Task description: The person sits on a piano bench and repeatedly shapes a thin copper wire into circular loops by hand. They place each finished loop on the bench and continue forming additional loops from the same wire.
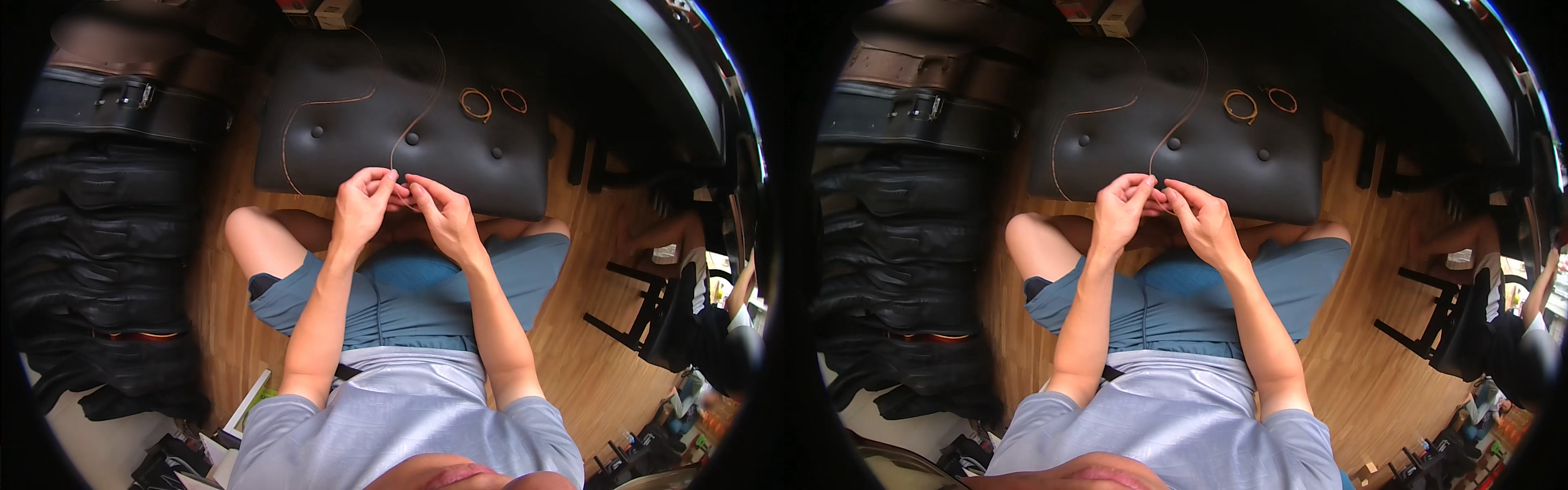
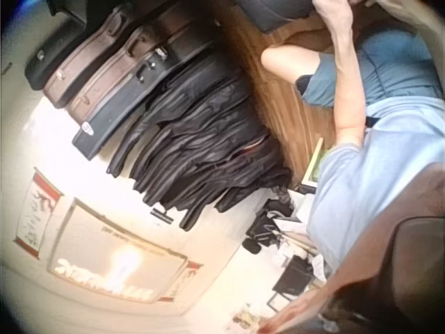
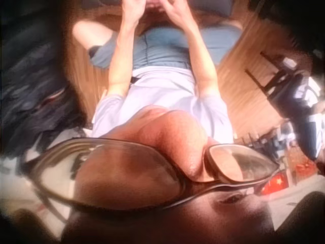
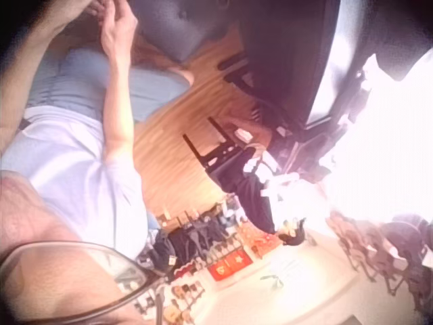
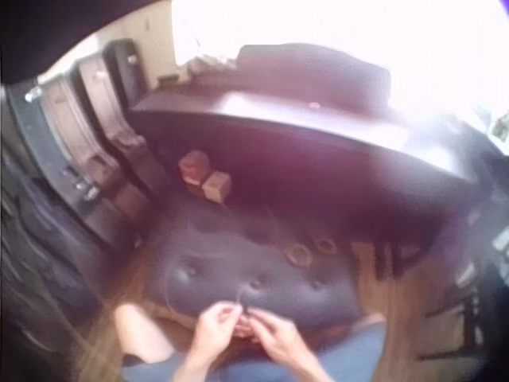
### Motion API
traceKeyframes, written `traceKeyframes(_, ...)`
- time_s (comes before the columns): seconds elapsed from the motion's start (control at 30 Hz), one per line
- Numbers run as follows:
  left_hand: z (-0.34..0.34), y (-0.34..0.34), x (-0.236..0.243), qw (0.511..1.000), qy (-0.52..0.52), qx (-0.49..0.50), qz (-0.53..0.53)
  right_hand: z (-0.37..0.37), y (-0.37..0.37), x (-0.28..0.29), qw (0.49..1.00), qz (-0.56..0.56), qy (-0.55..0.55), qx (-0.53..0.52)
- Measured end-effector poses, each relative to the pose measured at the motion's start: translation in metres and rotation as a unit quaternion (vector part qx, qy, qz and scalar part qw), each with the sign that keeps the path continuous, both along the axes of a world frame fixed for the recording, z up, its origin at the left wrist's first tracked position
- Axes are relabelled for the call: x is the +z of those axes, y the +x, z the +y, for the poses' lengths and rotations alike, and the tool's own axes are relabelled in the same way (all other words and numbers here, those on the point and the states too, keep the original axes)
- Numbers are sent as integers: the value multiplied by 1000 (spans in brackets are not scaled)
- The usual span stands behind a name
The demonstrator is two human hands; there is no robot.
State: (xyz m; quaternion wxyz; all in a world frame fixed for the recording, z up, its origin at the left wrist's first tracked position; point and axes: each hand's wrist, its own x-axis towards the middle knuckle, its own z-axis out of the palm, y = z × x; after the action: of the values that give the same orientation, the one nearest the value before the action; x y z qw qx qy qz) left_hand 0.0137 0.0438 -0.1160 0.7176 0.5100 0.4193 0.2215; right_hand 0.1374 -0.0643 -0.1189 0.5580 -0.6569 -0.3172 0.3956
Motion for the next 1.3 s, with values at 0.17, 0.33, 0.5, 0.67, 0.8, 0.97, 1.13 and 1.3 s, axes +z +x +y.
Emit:
traceKeyframes(0.17, 6, -6, 7, 996, -55, 53, -54, -10, -18, 13, 995, 11, -84, 50)
traceKeyframes(0.33, 15, -10, -15, 988, -75, 77, -115, -41, -50, -6, 997, -74, -37, 12)
traceKeyframes(0.5, 22, -9, -32, 991, -34, 83, -102, -81, -64, -5, 992, 47, -115, 17)
traceKeyframes(0.67, 25, -4, -37, 993, 13, 73, -95, -112, -51, 1, 944, 325, -52, -13)
traceKeyframes(0.8, 33, -2, -47, 994, 20, 86, -66, -140, -40, -2, 851, 525, 27, -15)
traceKeyframes(0.97, 33, 1, -40, 994, 35, 81, -58, -133, -44, 6, 843, 537, 10, 30)
traceKeyframes(1.13, 25, 3, -25, 995, 4, 90, -37, -128, -75, -15, 988, -47, -113, 91)
traceKeyframes(1.3, 17, -5, -16, 989, -47, 115, -78, -99, -69, 5, 969, -186, -64, 147)
